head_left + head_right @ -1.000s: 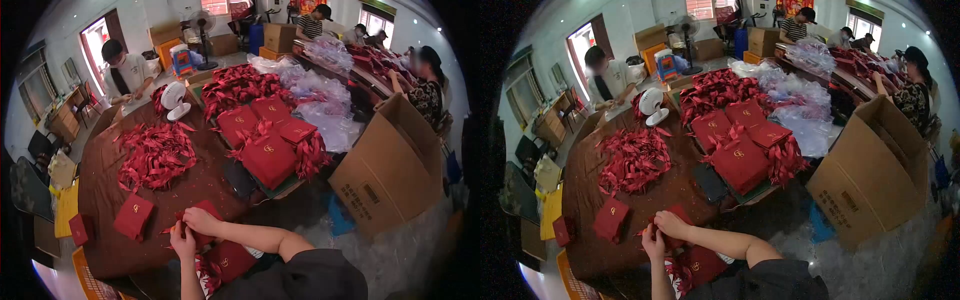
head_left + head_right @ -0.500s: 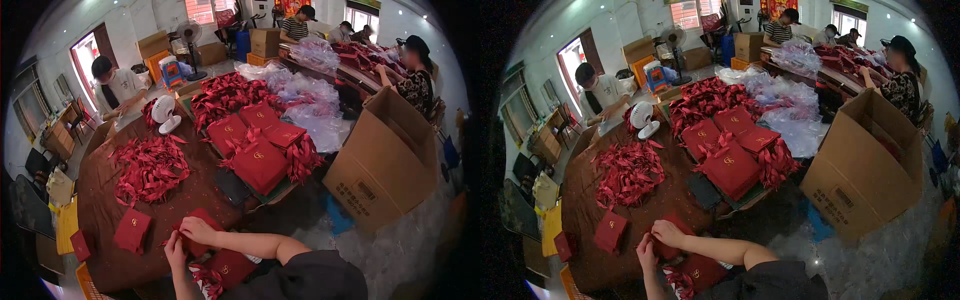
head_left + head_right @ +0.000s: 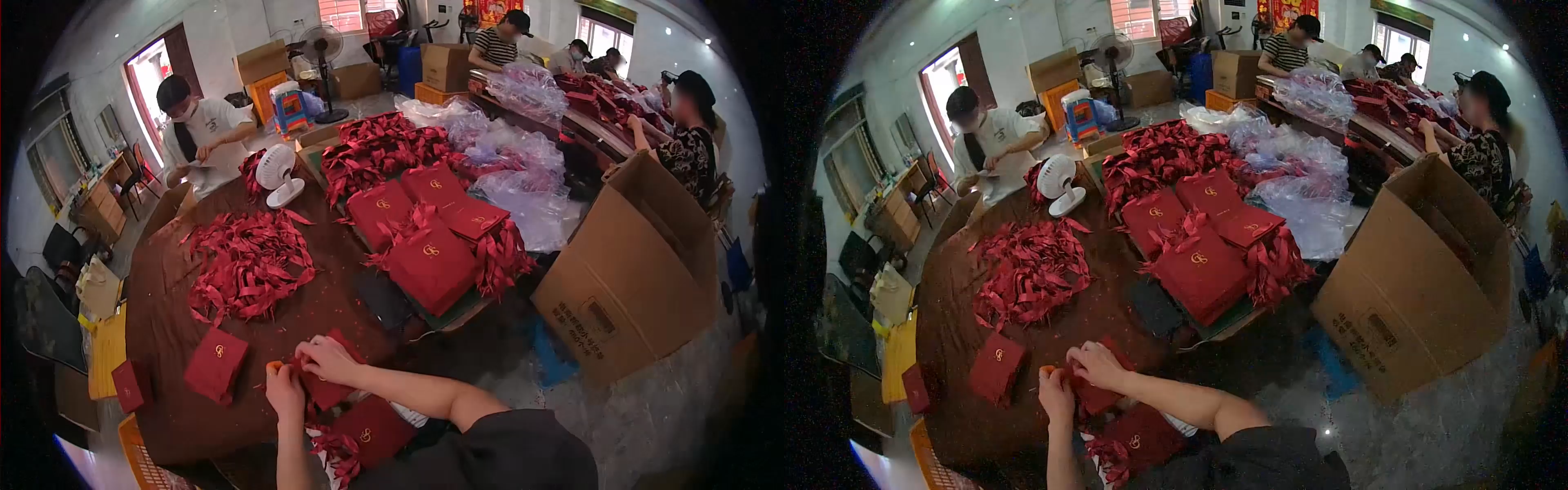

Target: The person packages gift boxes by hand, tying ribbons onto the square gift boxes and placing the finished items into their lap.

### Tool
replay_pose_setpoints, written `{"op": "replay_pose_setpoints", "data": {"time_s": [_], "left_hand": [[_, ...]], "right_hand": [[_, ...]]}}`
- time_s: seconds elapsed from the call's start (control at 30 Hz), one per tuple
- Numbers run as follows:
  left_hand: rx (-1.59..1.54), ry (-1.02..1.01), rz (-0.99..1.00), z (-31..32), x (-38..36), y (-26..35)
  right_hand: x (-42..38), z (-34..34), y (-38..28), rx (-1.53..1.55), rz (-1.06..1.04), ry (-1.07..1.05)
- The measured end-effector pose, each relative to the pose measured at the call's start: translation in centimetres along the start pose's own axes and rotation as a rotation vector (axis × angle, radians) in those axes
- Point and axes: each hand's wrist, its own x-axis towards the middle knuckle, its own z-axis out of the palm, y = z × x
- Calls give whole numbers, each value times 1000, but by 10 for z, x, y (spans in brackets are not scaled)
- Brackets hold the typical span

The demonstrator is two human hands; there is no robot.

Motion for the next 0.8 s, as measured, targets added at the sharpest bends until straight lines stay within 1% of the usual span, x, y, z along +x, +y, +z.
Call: {"op": "replay_pose_setpoints", "data": {"time_s": [0.03, 0.07, 0.1, 0.13, 0.17, 0.2, 0.23, 0.27, 0.3, 0.33, 0.37, 0.4, 0.43, 0.47, 0.5, 0.53, 0.57, 0.63, 0.67, 0.73, 0.77, 0.8], "left_hand": [[61, 7, 42, 5, 2, -1], [128, 7, 73, 6, 1, -4], [115, -2, 157, 1, 1, -4], [128, -4, 134, 3, 3, -4], [151, -3, 98, 4, 4, -7], [147, 20, -50, -4, 1, -6], [144, 57, -190, -10, 1, -5], [85, 138, -210, -18, -1, -17], [27, 228, -218, -29, -4, -31], [54, 280, -253, -38, -5, -33], [76, 319, -285, -45, -11, -33], [121, 282, -295, -46, -17, -42], [133, 320, -291, -46, -17, -40], [142, 353, -284, -42, -19, -32], [326, 406, -249, -40, -21, -22], [314, 417, -188, -43, -23, -8], [301, 424, -125, -43, -26, 7], [114, 158, -104, -26, -40, 28], [109, 124, -83, -14, -45, 30], [117, 80, -150, 3, -48, 22], [114, 85, -150, 4, -48, 21], [85, 102, -134, 5, -48, 18]], "right_hand": [[3, -6, 4, -67, -45, 7], [5, -8, 7, -30, 46, -25], [6, -8, 13, 27, 46, -20], [9, -7, 19, 91, 42, -27], [9, -11, 18, 174, 87, -99], [8, -7, 22, 80, 74, -53], [9, -16, 11, 94, 101, -38], [9, -16, 18, 119, 87, -5], [11, -14, 23, 94, 89, -22], [10, -14, 18, 87, 109, -4], [12, -14, 17, -1, 63, 19], [12, -11, 20, 39, 54, 6], [15, -10, 21, 73, 44, 5], [14, -8, 20, 32, 27, 20], [15, -8, 18, -10, 11, 40], [13, -8, 17, 6, 16, 42], [13, -9, 18, 9, 14, 38], [10, -18, 16, 89, 39, -31], [6, -24, 14, 20, -47, -11], [2, -47, -13, -124, -383, -79], [-7, -55, -26, -175, -467, -201], [-15, -52, -27, -164, -575, -346]]}}
